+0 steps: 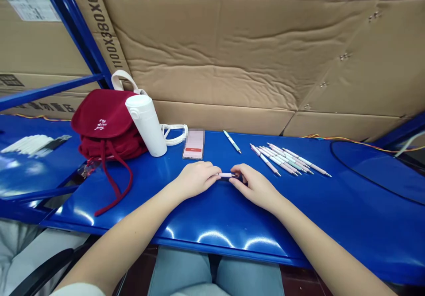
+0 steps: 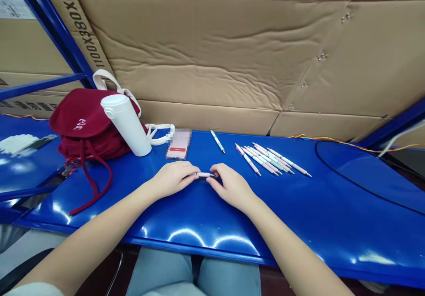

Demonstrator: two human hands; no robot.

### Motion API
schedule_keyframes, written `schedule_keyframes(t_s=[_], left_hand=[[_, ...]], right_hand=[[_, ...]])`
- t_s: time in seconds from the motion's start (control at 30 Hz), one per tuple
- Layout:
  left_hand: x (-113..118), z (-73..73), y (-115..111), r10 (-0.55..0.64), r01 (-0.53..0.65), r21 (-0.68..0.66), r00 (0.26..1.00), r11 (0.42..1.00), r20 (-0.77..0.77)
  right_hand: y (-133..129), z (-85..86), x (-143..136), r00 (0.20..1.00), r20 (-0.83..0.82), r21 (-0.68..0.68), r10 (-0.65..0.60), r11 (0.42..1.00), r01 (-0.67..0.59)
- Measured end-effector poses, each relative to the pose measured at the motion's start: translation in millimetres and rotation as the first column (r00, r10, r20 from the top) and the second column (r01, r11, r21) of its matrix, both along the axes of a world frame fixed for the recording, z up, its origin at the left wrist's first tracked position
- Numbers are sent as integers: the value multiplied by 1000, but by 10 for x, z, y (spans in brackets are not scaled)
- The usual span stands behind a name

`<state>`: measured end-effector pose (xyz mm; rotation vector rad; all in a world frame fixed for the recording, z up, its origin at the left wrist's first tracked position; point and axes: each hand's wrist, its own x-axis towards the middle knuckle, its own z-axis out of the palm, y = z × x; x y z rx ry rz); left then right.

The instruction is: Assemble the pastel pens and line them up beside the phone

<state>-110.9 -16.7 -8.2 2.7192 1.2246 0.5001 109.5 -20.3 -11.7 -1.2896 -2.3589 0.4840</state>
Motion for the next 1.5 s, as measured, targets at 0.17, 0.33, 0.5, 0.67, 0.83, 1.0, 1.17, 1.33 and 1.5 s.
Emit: schedule_keyframes(t_s=[0.17, 0.33, 0.5, 0.67, 0.83, 1.0, 1.17, 1.33, 1.5], left_hand=[[-2, 11, -8, -14, 15, -19, 999, 1000, 36], [-10, 16, -6, 1, 1, -35, 998, 999, 56], [-13, 6, 1, -12, 14, -29, 999, 999, 45], [-25, 14, 9, -10, 11, -38, 999, 999, 36], [-28, 32, 3, 0, 2, -47, 999, 999, 44], [-26, 25, 2, 20, -18, -44, 999, 999, 35], [-28, 16, 6, 20, -19, -42, 1000, 999, 25], [-26, 25, 7, 3, -2, -40, 999, 999, 44], [-29, 42, 2, 5, -3, -18, 994, 1000, 106]], right_hand=[[8, -1, 3, 999, 33, -9, 34, 999, -33], [-4, 24, -2, 1000, -4, -28, 12, 1000, -13], [3, 28, -4, 999, 4, -13, 37, 999, -37], [13, -5, 1, 999, -46, 6, 13, 1000, -13], [29, -8, 46, 996, -84, 40, 17, 999, -14], [80, 15, 163, 994, -107, 67, 4, 998, 4], [122, 44, 236, 998, -64, 77, 9, 997, -4], [86, 59, 207, 988, -154, 10, 24, 1000, -22], [51, 128, 223, 945, -323, 5, -40, 999, 43]])
